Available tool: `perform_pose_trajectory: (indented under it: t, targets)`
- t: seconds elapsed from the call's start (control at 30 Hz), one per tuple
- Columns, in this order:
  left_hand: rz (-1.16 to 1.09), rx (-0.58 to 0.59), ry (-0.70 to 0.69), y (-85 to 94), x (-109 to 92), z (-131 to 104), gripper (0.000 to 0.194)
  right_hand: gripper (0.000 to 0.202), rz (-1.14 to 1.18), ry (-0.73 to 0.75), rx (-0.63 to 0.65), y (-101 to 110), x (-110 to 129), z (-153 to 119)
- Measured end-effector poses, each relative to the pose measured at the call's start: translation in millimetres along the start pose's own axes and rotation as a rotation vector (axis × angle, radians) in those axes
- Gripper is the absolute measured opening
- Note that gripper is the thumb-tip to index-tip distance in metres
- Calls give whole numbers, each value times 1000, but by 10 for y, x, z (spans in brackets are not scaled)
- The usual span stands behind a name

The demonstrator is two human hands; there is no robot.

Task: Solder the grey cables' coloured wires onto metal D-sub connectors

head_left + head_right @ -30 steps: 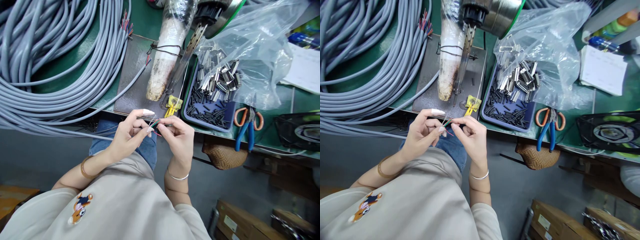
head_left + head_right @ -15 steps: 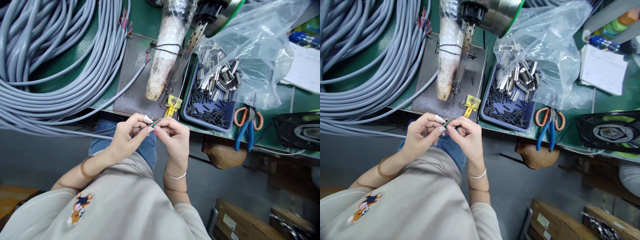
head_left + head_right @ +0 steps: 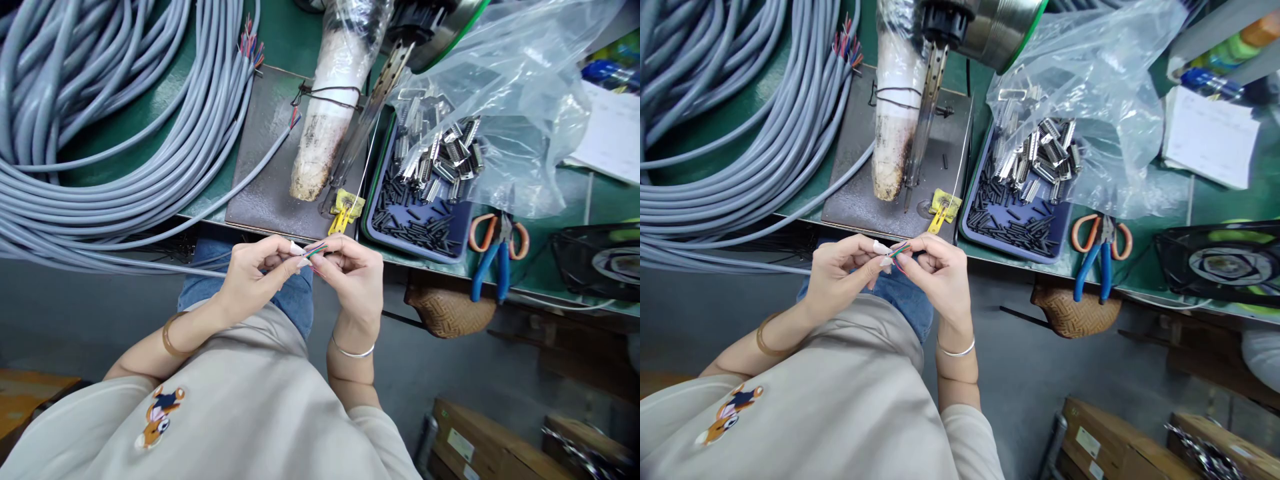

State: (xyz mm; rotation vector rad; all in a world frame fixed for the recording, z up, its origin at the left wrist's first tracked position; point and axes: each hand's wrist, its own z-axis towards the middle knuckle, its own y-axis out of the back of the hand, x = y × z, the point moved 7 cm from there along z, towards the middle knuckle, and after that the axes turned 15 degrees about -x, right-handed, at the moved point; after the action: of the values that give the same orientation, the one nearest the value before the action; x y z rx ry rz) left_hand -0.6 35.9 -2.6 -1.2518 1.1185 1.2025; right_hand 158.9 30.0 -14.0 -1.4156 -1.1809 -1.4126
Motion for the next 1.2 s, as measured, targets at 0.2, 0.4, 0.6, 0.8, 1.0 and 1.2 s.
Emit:
perform_pose_trajectory:
  t: [0.2,0.4,0.6,0.8,1.0,1.2]
  targets:
    - [67,35,-64,-11,-17,-22,20,5,-58,65,-12,-3,63,-2]
    - [318,96,-486,-81,-191,-90,6,12,-403,469,-68,52,383,-134]
    - [362,78,-573,-126,-188,-109,6,10,-342,360,-141,118,344,-154]
    - [-2,147,0,-77,54,20,18,19,-60,-67,-84,52,-66,-46]
    - [-74,210,220,-90,126,52,28,28,16,-143,-34,14,-151,12]
    - [-121,208,238,-105,135,47,28,24,-38,-92,-68,53,-94,-19]
